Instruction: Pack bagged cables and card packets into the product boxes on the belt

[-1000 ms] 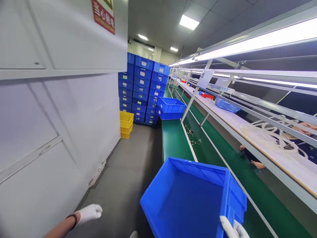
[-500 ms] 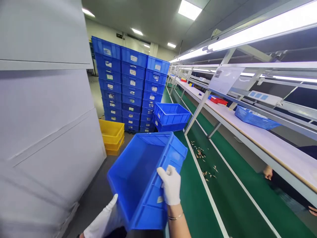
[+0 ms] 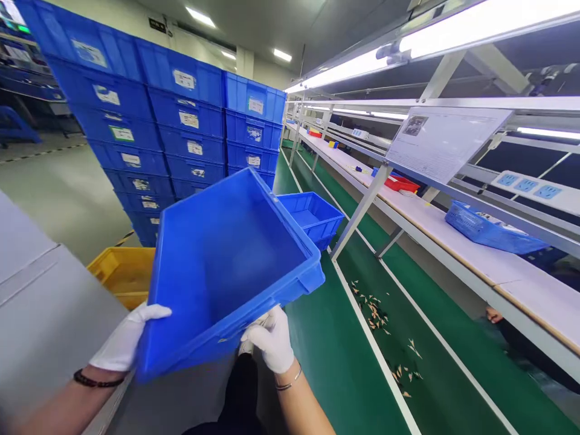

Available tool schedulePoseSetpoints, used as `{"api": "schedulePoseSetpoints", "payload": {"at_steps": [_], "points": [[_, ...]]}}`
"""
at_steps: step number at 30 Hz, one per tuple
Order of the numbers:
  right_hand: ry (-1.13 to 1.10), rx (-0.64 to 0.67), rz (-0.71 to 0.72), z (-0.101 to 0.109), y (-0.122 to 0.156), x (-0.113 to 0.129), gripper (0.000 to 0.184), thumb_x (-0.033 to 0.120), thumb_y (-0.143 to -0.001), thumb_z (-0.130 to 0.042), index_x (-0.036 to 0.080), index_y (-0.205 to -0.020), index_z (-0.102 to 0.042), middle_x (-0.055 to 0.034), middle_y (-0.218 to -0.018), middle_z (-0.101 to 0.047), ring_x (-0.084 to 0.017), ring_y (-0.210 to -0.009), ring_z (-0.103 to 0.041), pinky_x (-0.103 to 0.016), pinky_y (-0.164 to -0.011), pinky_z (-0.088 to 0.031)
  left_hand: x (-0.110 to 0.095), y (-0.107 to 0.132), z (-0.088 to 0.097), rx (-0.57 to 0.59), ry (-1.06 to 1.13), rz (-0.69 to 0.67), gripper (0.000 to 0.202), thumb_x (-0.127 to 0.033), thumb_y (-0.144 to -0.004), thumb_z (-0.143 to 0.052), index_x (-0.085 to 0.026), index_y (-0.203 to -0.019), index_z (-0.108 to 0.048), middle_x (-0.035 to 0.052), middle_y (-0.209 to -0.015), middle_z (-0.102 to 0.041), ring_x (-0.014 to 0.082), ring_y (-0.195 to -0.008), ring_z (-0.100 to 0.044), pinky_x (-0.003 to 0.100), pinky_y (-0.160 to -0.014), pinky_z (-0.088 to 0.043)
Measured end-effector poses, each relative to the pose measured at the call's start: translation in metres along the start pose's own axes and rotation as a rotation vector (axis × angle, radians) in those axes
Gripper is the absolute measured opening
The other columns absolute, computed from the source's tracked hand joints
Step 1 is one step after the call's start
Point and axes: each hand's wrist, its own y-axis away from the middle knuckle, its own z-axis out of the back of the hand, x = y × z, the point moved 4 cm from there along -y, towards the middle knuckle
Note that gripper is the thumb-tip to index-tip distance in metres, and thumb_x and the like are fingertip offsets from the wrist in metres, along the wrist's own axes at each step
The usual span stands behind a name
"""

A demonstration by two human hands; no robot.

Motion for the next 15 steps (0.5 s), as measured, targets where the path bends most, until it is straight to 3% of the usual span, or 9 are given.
{"api": "schedulePoseSetpoints", "payload": {"at_steps": [5, 11, 13, 15], "points": [[-0.022, 0.026, 0.07, 0.024, -0.074, -0.027, 0.065, 0.059, -0.052, -0.087, 0.022, -0.099, -0.061, -0.0039, -0.077, -0.071, -0.018, -0.055, -0.063, -0.031, -0.052, -0.051, -0.084, -0.085, -0.038, 0.196, 0.062, -0.125, 0.086, -0.028, -0.059, -0.066, -0.029, -0.142, -0.044, 0.0028, -0.12, -0.068, 0.0339, -0.108, -0.065, 0.045, -0.091, -0.058], [-0.15, -0.007, 0.242, 0.053, -0.175, -0.063, 0.064, 0.052, -0.064, -0.084, 0.027, -0.114, -0.054, -0.0068, -0.105, -0.072, -0.022, -0.09, -0.07, -0.036, -0.074, -0.058, -0.185, -0.192, -0.11, 0.453, -0.011, -0.304, 0.088, -0.027, -0.066, -0.07, -0.031, -0.148, -0.039, 0.0019, -0.134, -0.061, 0.0314, -0.123, -0.057, 0.039, -0.1, -0.054], [-0.143, -0.019, 0.324, 0.058, -0.205, -0.079, 0.061, 0.05, -0.07, -0.081, 0.029, -0.119, -0.05, -0.0079, -0.115, -0.069, -0.023, -0.105, -0.067, -0.037, -0.08, -0.058, -0.209, -0.219, -0.129, 0.427, 0.033, -0.3, 0.072, -0.031, -0.077, -0.065, -0.026, -0.146, -0.044, 0.0026, -0.135, -0.06, 0.0272, -0.128, -0.054, 0.035, -0.105, -0.051], [-0.056, 0.007, 0.377, 0.058, -0.234, -0.092, 0.063, 0.049, -0.074, -0.078, 0.029, -0.125, -0.046, -0.0105, -0.127, -0.063, -0.025, -0.12, -0.061, -0.039, -0.088, -0.056, -0.223, -0.245, -0.141, 0.32, 0.147, -0.272, 0.054, -0.034, -0.09, -0.052, -0.021, -0.142, -0.049, 0.0035, -0.137, -0.059, 0.023, -0.132, -0.05, 0.033, -0.111, -0.045]]}}
